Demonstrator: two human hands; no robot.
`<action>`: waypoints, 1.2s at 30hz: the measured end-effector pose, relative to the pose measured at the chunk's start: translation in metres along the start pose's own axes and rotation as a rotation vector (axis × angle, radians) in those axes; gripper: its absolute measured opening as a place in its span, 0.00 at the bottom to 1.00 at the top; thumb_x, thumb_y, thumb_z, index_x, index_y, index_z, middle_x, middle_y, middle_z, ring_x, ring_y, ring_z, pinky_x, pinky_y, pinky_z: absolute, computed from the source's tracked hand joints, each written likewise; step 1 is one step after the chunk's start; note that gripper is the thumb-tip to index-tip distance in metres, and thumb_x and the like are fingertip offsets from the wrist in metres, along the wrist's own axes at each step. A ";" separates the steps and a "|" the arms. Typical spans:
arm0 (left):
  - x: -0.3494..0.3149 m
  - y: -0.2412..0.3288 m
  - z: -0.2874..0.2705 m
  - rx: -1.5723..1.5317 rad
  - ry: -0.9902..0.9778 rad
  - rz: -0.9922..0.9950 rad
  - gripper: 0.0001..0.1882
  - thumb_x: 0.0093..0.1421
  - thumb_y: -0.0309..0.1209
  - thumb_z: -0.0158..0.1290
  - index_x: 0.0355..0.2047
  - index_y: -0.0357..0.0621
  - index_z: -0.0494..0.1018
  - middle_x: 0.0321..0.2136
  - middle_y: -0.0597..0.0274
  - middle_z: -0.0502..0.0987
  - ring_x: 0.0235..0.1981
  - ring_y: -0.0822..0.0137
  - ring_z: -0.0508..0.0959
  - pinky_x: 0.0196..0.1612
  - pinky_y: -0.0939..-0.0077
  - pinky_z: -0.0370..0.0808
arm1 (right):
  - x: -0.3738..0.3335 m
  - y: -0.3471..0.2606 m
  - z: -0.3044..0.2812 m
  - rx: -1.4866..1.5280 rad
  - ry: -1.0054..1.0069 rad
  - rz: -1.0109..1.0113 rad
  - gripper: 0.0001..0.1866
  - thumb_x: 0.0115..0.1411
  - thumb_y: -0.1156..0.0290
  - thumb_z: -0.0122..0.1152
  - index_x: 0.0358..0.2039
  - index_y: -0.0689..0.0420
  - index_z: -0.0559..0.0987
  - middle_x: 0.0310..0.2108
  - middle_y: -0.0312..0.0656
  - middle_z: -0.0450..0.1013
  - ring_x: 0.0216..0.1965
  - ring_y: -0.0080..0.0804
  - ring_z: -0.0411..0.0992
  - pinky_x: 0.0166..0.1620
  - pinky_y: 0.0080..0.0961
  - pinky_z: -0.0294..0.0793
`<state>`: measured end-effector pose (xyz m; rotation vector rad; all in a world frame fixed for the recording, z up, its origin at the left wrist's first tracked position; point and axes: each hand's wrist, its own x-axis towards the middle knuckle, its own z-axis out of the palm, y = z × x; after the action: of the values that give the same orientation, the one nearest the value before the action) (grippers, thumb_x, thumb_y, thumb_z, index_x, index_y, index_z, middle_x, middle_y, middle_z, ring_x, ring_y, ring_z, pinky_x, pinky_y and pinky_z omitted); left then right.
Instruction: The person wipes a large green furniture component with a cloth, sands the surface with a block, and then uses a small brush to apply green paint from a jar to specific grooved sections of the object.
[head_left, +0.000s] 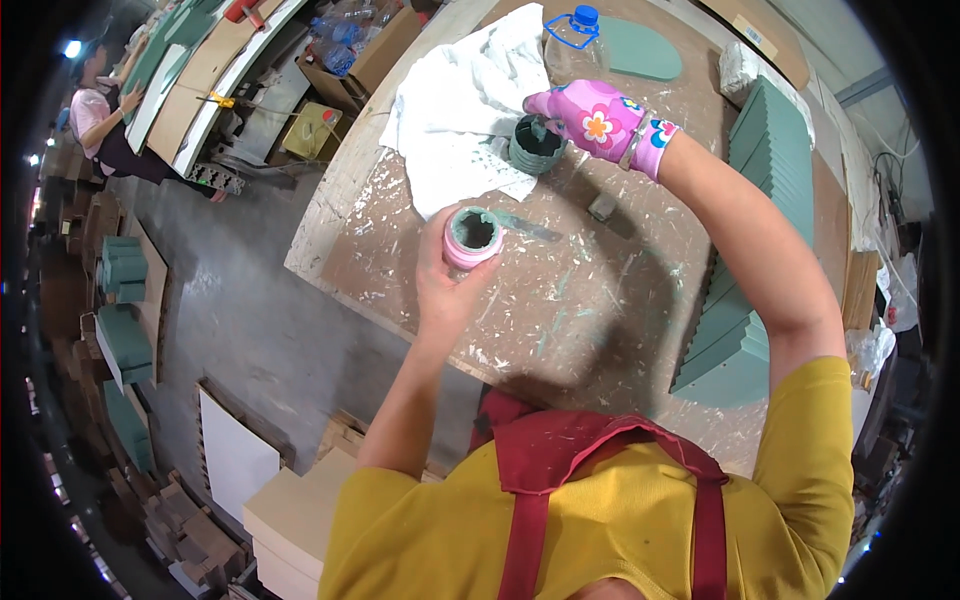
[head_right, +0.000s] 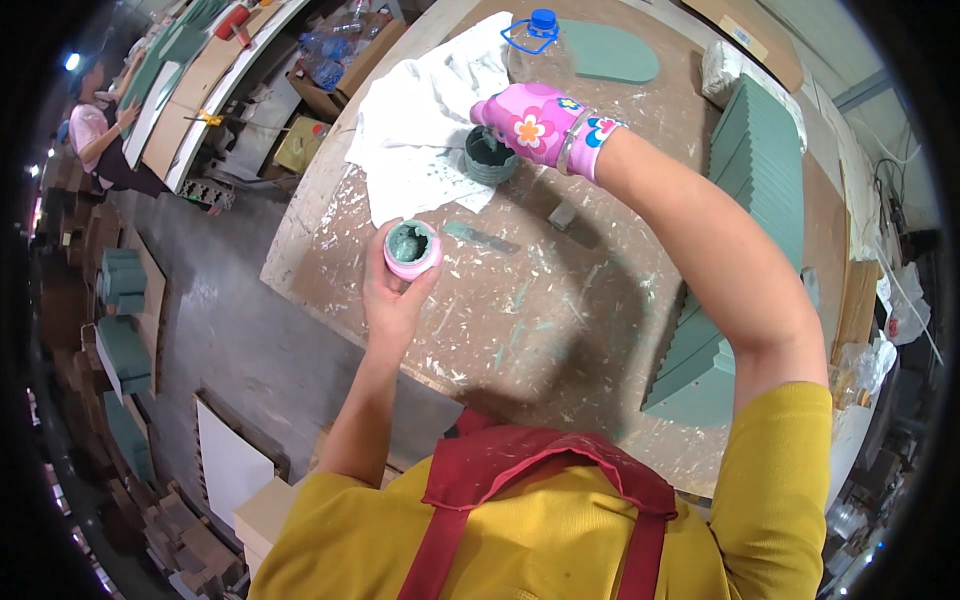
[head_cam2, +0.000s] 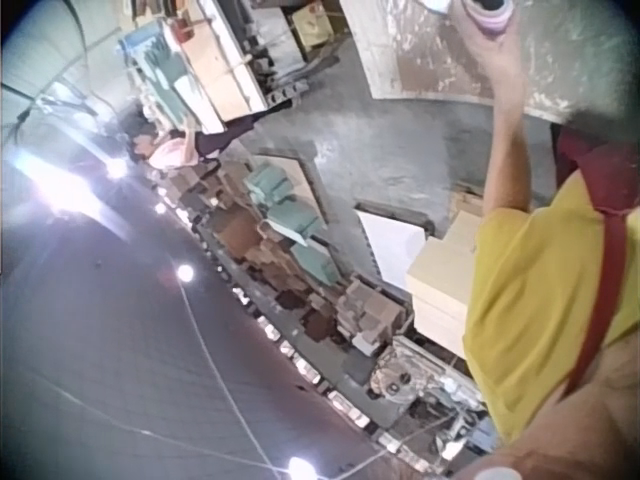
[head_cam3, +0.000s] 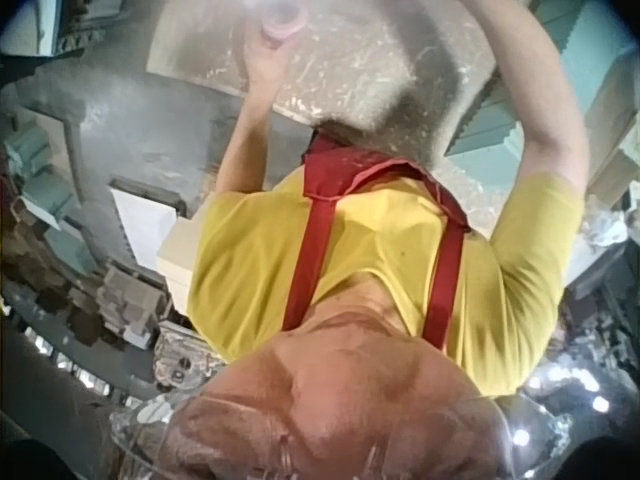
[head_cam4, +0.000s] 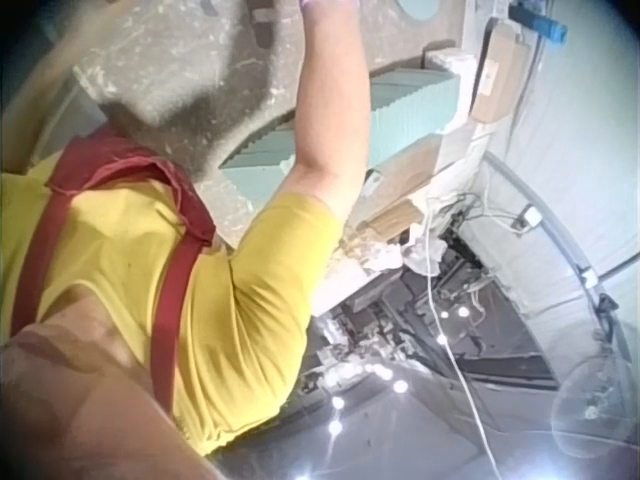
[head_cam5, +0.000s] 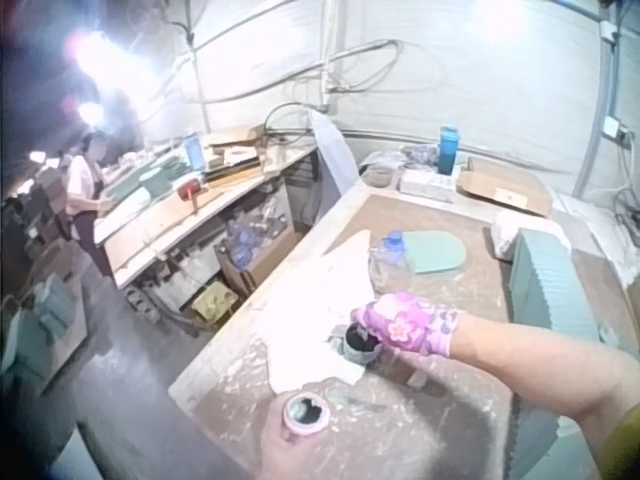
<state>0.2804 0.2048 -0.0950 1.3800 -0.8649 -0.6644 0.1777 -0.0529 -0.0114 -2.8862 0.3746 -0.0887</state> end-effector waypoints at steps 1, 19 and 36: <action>0.002 0.000 0.002 0.037 -0.006 0.012 0.34 0.51 0.14 0.58 0.58 0.38 0.58 0.50 0.58 0.68 0.51 0.68 0.71 0.53 0.75 0.71 | -0.002 0.004 0.001 -0.011 0.003 -0.028 0.14 0.55 0.77 0.52 0.43 0.58 0.75 0.26 0.50 0.74 0.29 0.48 0.74 0.32 0.35 0.72; 0.060 0.034 0.013 0.476 -0.023 0.038 0.31 0.48 0.28 0.63 0.52 0.38 0.65 0.46 0.55 0.72 0.47 0.62 0.73 0.51 0.71 0.69 | -0.007 0.012 0.004 0.499 -0.035 0.483 0.11 0.58 0.66 0.55 0.30 0.62 0.77 0.19 0.45 0.74 0.20 0.36 0.75 0.26 0.32 0.73; 0.102 0.043 0.025 0.959 -0.113 0.222 0.34 0.44 0.41 0.67 0.48 0.40 0.69 0.41 0.54 0.75 0.45 0.52 0.71 0.46 0.60 0.69 | -0.044 0.031 -0.043 0.970 0.059 0.711 0.10 0.60 0.66 0.53 0.29 0.60 0.77 0.16 0.38 0.73 0.12 0.22 0.68 0.16 0.22 0.65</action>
<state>0.3114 0.1109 -0.0392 2.0484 -1.5073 -0.1240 0.1242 -0.0799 0.0215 -1.6937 1.0032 -0.1712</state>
